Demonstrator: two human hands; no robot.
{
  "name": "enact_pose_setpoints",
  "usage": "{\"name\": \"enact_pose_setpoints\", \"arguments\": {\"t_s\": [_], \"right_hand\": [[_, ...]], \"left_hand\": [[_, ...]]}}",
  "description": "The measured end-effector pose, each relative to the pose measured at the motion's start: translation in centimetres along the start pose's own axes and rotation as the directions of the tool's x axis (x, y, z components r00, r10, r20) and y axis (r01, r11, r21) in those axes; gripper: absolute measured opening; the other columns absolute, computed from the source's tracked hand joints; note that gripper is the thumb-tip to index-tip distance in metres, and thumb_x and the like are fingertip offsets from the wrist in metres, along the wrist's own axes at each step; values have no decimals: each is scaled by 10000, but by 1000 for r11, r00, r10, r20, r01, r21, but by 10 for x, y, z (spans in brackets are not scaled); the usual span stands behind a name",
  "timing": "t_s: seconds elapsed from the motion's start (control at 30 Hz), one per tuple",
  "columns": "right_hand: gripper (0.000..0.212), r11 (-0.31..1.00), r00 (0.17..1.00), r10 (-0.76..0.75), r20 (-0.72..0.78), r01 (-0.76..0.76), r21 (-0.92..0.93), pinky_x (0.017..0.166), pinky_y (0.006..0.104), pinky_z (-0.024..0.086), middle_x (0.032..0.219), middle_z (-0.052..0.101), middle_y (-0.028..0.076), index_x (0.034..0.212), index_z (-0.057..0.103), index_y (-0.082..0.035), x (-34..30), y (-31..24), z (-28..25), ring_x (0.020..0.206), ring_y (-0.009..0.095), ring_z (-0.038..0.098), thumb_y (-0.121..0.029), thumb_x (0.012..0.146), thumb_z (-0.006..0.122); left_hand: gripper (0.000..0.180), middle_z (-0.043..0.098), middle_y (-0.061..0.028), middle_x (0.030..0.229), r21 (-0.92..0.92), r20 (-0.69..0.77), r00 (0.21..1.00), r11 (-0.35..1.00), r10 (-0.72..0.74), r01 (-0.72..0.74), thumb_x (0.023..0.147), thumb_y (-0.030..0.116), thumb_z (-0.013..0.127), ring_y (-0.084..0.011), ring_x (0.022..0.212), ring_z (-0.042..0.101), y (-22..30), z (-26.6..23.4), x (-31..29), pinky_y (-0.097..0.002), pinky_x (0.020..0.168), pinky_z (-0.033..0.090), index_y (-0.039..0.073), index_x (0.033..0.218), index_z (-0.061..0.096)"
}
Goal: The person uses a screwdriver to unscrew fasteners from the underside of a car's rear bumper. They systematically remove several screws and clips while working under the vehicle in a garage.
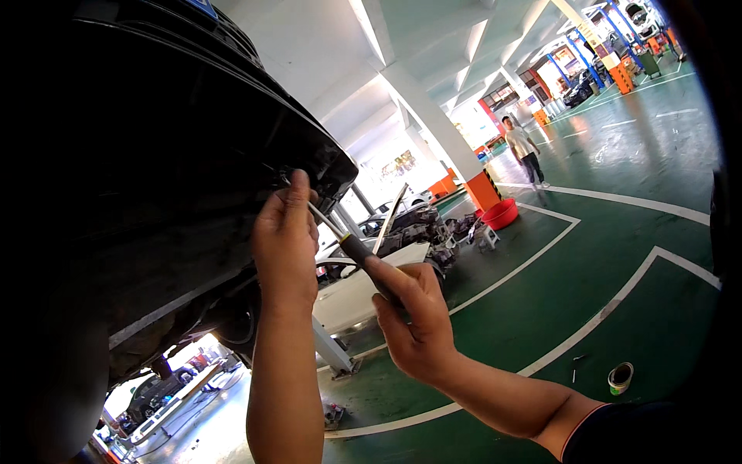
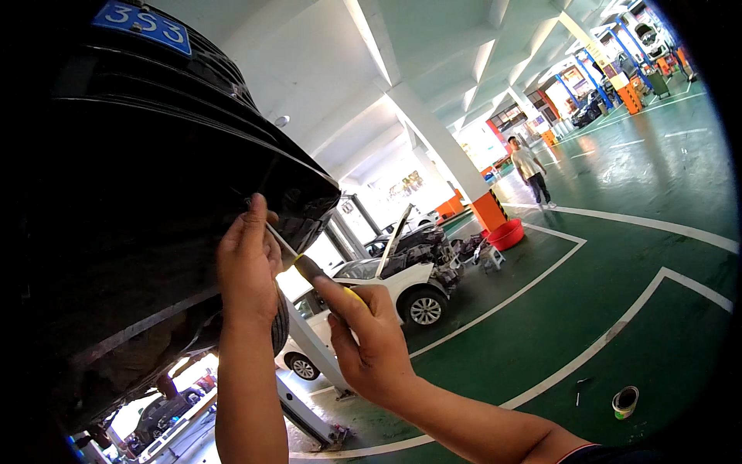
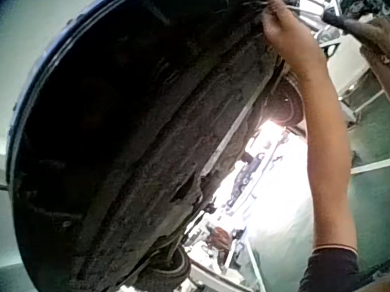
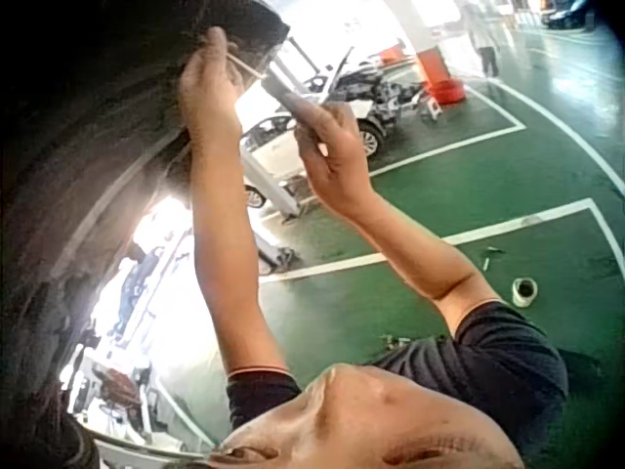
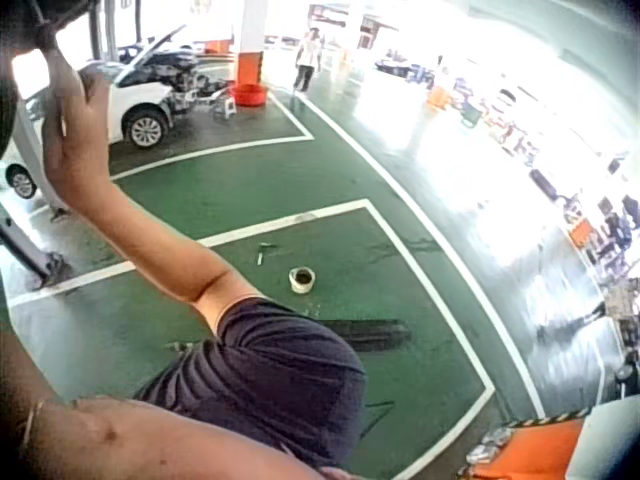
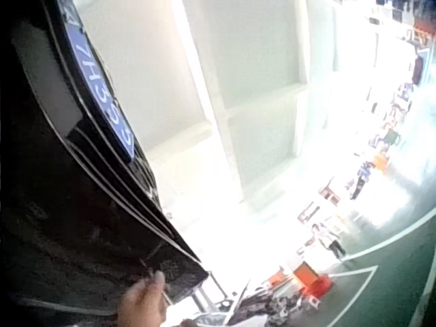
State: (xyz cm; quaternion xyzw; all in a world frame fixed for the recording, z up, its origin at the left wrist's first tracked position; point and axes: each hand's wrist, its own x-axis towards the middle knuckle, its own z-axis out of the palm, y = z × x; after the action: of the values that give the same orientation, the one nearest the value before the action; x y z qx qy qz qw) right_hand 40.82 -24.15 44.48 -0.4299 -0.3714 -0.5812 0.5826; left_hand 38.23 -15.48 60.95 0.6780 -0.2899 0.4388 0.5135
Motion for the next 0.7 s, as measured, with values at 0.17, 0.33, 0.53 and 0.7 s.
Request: {"name": "enact_pose_setpoints", "arguments": {"t_s": [0.17,0.33,0.53,0.7], "right_hand": [[491,660,887,441,136,-423,621,795,277,475,1051,614,130,1495,459,-42,-5,-13,1,899,170,577,-86,1022,582],[468,256,715,600,359,-597,760,729,292,505,939,675,177,1506,415,-27,-8,-22,-5,736,174,624,-258,1102,466],[486,936,980,196,17,-192,295,754,281,504,1238,582,197,1519,401,-40,-14,-4,3,915,150,594,-99,1050,514],[501,234,718,598,357,-582,778,640,266,516,1207,615,198,1543,342,-46,-6,-19,-5,834,167,638,-186,1083,482]], "left_hand": [[399,450,62,629,167,-16,999,986,30,-27,1040,354,630,-33,580,365,1,-3,3,-242,534,278,31,810,673],[413,457,70,643,-11,79,997,1000,-22,23,1050,368,613,-27,582,363,6,-8,-1,-232,530,268,33,815,667],[392,458,77,652,110,85,996,994,6,-15,1059,366,598,-6,572,340,5,-2,-1,-208,517,239,41,852,672],[378,410,88,650,-182,144,988,980,-51,78,1057,373,597,-9,552,321,2,0,-4,-200,503,234,29,947,709]]}}
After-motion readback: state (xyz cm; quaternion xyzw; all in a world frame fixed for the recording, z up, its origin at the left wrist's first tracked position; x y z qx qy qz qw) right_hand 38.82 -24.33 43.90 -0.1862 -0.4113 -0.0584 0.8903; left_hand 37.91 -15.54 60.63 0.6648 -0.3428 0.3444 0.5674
